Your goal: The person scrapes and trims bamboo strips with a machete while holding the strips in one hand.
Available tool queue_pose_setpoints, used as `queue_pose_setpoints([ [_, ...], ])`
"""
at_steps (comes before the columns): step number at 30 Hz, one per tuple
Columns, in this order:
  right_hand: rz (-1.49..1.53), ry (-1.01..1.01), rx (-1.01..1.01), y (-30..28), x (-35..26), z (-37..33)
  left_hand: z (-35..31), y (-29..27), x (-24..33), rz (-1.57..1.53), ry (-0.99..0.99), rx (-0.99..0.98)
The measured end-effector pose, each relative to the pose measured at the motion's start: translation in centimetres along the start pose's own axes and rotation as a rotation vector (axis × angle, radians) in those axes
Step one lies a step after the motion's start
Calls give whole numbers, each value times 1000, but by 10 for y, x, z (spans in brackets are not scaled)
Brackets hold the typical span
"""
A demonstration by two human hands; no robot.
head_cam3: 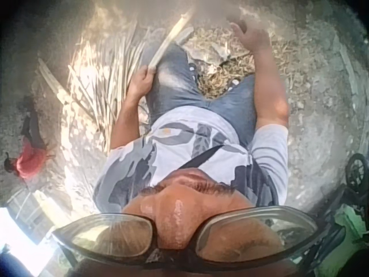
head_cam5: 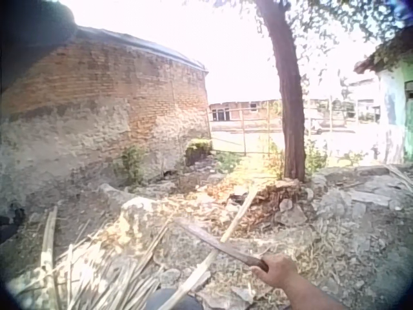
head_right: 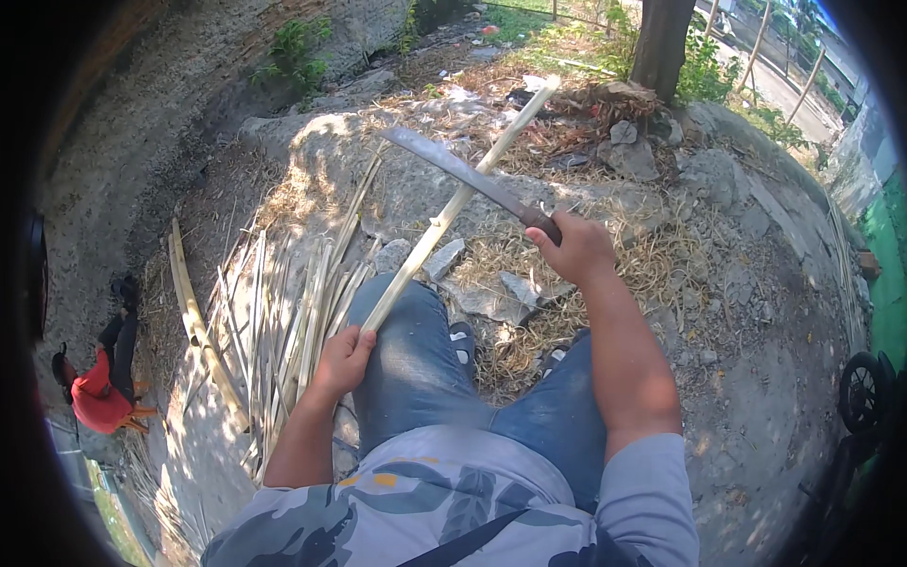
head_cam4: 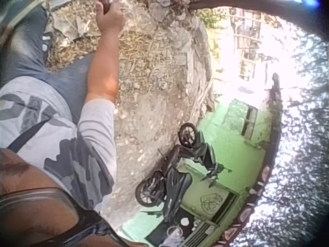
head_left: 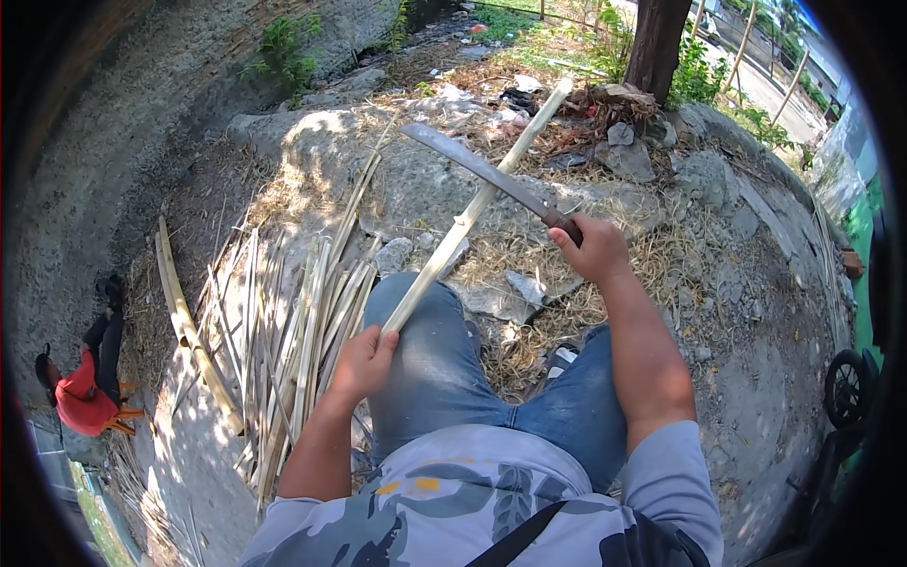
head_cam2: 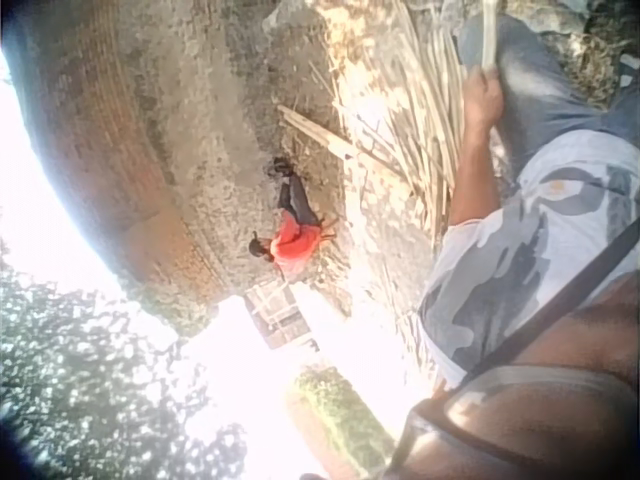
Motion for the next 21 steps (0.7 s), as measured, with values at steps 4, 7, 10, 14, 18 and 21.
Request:
queue_pose_setpoints([
  [4, -51, -251, -69, 6, -51, -12, 2, 1, -7, -111, -49, -65],
  [7, -33, -535, -150, 25, -96, -26, 2, 1, -5, -84, -57, -70],
  [10, -18, -681, -74, 26, -115, -30, 2, 2, -11, -85, -54, -54],
  [14, -42, -346, -42, 8, -55, -2, -4, -1, -9, -77, -18, 15],
  [18, -33, -153, -11, 2, -17, 0, -2, 0, -1, -5, -31, 0],
  [21, -92, -265, -47, 6, -35, -10, 1, 4, -9, -77, -63, -62],
])
Point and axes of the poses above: each hand's wrist, its own z-axis towards the middle knuckle, its own y-axis out of the palm, x = y × z, the point moved 8 cm from there along z, towards the middle knuckle, and after that the axes turned 2 degrees about z, right-handed, at the moved point
